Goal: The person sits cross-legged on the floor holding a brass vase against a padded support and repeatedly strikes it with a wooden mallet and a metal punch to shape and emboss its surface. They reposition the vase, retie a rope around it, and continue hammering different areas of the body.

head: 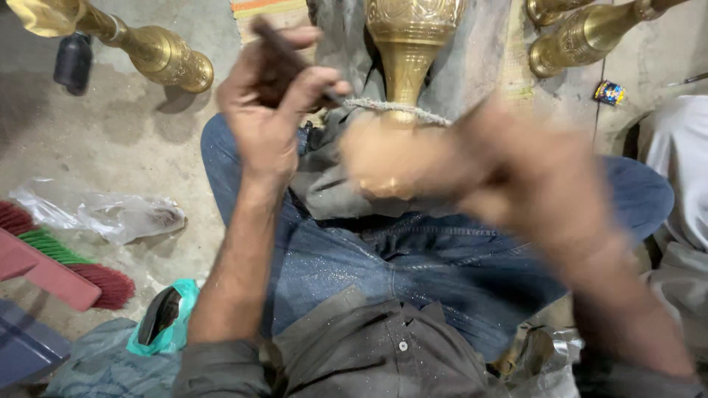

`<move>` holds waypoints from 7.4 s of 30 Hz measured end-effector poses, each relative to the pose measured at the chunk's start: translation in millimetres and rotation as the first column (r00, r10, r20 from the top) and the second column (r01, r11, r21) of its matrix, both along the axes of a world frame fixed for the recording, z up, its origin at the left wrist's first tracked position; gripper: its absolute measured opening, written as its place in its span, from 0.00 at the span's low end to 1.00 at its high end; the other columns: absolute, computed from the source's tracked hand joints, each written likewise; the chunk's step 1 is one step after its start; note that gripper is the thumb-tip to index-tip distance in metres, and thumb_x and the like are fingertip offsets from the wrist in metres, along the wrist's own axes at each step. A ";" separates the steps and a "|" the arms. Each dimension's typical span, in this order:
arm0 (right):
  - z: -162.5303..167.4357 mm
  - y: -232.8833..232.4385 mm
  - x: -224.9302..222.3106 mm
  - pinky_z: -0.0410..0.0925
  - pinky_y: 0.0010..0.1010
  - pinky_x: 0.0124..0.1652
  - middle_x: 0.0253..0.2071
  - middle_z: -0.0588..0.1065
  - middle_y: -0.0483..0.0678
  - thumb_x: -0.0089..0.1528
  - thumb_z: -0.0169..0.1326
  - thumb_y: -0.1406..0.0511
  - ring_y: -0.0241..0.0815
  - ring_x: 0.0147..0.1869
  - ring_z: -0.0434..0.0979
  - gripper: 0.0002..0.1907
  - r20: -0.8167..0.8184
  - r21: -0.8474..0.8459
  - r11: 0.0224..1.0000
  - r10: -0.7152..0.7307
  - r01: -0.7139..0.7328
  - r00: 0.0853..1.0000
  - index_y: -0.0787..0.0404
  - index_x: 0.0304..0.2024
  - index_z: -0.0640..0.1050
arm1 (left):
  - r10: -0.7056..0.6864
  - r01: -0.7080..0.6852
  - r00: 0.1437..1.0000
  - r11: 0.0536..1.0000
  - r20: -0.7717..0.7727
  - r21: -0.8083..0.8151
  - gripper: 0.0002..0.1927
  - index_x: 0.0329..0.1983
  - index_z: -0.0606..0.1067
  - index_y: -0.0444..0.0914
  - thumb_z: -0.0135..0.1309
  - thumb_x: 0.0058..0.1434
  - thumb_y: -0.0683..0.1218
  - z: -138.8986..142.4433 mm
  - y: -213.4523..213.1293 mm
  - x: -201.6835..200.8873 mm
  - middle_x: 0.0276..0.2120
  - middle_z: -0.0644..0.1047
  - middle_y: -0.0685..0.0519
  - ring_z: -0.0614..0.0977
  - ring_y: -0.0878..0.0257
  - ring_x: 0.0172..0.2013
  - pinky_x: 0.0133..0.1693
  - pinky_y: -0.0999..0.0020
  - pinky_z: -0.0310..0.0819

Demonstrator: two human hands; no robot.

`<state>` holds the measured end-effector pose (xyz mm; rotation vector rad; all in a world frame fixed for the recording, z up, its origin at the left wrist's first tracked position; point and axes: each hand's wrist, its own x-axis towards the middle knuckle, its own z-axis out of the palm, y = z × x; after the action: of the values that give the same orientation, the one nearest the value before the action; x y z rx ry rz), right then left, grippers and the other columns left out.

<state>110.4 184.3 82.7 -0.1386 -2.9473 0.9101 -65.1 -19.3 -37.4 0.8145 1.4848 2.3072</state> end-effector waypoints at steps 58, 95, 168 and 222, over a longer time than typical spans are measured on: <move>-25.0 88.1 1.3 0.74 0.41 0.42 0.39 0.79 0.55 0.59 0.65 0.71 0.54 0.40 0.81 0.20 -0.320 0.530 0.839 0.064 0.122 0.945 0.64 0.53 0.76 | -0.252 -0.109 0.746 0.867 -0.616 -0.486 0.19 0.58 0.78 0.35 0.67 0.69 0.47 47.3 42.5 9.7 0.48 0.84 0.48 0.89 0.61 0.44 0.47 0.67 0.87; -3.0 86.9 -10.9 0.74 0.39 0.39 0.36 0.79 0.54 0.67 0.70 0.70 0.51 0.40 0.82 0.13 -0.181 0.504 0.863 0.084 0.019 0.980 0.65 0.48 0.78 | -0.274 0.055 0.848 0.897 -0.454 -0.438 0.21 0.60 0.77 0.35 0.69 0.67 0.44 41.6 36.4 2.8 0.45 0.85 0.52 0.88 0.67 0.40 0.43 0.71 0.85; -10.5 95.3 -20.7 0.75 0.29 0.44 0.43 0.79 0.56 0.71 0.64 0.75 0.42 0.43 0.82 0.12 -0.190 0.601 0.795 0.249 -0.088 0.950 0.70 0.55 0.77 | -0.480 0.468 0.830 0.877 -0.284 -0.111 0.15 0.63 0.77 0.38 0.61 0.75 0.38 -8.8 32.5 -18.0 0.47 0.82 0.52 0.88 0.63 0.48 0.54 0.67 0.85; -19.8 82.6 -12.7 0.73 0.41 0.37 0.36 0.78 0.55 0.64 0.67 0.69 0.50 0.39 0.82 0.14 -0.025 0.248 0.968 -0.036 0.041 0.999 0.65 0.48 0.78 | -0.235 0.023 0.901 0.866 -0.365 -0.499 0.19 0.58 0.79 0.36 0.67 0.67 0.48 35.5 23.1 32.9 0.39 0.85 0.53 0.87 0.68 0.37 0.39 0.72 0.85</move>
<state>97.7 266.9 62.9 -0.1725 -2.9957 0.5275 -32.2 3.8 -1.9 1.2522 1.9955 1.5962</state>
